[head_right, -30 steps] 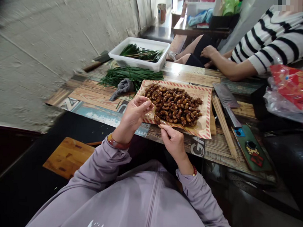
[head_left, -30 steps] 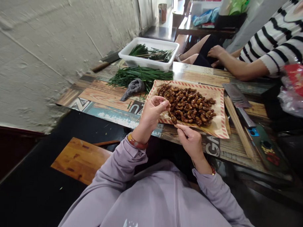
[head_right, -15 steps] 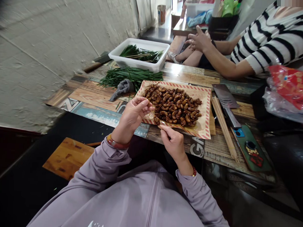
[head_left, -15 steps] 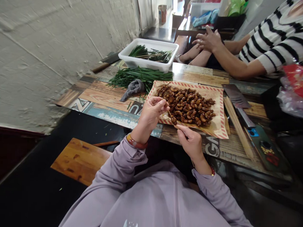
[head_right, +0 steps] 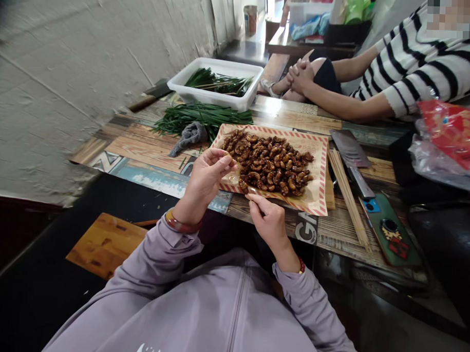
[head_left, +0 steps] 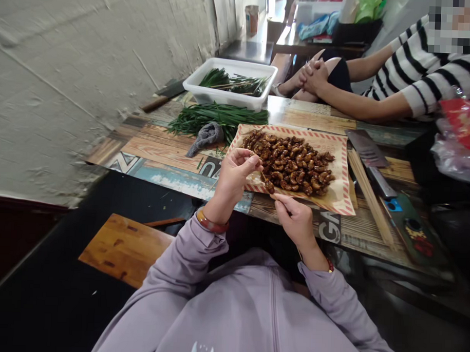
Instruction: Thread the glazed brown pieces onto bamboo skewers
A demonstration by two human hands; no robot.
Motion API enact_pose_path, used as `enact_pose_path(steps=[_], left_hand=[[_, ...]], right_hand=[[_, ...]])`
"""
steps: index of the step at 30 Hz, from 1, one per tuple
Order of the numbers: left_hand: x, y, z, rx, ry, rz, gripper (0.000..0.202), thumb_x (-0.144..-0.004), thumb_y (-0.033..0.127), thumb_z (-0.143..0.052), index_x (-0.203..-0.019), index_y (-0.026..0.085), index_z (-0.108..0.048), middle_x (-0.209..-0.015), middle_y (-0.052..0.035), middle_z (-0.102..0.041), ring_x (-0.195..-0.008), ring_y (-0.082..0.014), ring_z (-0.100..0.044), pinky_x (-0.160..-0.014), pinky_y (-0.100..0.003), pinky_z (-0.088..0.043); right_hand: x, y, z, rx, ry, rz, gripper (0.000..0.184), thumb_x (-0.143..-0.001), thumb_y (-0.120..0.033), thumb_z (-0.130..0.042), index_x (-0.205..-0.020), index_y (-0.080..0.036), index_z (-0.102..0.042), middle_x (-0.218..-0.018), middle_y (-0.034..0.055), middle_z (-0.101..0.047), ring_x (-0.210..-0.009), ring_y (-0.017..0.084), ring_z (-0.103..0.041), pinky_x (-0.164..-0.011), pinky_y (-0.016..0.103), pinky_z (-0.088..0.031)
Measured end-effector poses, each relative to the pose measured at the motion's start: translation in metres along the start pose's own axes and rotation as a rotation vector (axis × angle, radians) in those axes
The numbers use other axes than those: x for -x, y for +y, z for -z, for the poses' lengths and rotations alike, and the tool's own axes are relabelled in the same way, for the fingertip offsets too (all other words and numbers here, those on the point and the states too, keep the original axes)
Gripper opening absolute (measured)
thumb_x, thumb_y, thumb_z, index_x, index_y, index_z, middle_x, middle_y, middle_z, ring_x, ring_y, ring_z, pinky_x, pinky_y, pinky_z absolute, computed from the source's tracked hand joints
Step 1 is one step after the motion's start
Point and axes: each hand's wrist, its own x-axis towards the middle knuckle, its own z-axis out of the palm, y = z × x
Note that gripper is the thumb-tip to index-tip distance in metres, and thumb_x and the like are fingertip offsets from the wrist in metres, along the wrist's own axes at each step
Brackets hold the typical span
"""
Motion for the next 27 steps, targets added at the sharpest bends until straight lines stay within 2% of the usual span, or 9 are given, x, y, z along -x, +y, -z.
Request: enact_pose_path(steps=[7, 19, 27], left_hand=[[0.002, -0.003, -0.002, -0.038, 0.001, -0.052, 0.029, -0.066, 0.023, -0.078, -0.081, 0.016, -0.054, -0.069, 0.0037, -0.061, -0.063, -0.0087, -0.063, -0.068, -0.025, -0.054], [0.007, 0.001, -0.002, 0.035, -0.023, 0.099, 0.032, -0.062, 0.026, -0.082, -0.079, 0.016, -0.056, -0.071, 0.0025, -0.063, -0.064, -0.0098, -0.064, -0.069, -0.026, -0.054], [0.010, 0.000, -0.001, 0.037, -0.071, 0.117, 0.030, -0.064, 0.025, -0.080, -0.082, 0.016, -0.058, -0.070, 0.0014, -0.065, -0.064, -0.0100, -0.065, -0.066, -0.023, -0.051]], right_hand=[[-0.001, -0.001, 0.000, -0.004, -0.004, -0.004, 0.024, -0.088, -0.022, -0.053, -0.100, -0.021, -0.073, -0.097, 0.0043, -0.077, -0.091, 0.019, -0.073, -0.081, 0.028, -0.059], [0.001, 0.000, 0.001, 0.017, 0.001, 0.005, 0.025, -0.089, -0.026, -0.053, -0.102, -0.024, -0.073, -0.100, 0.0034, -0.076, -0.092, 0.020, -0.073, -0.084, 0.031, -0.058], [0.001, 0.002, 0.001, 0.032, 0.019, 0.019, 0.024, -0.089, -0.026, -0.053, -0.101, -0.023, -0.074, -0.098, 0.0035, -0.077, -0.086, 0.019, -0.073, -0.079, 0.028, -0.059]])
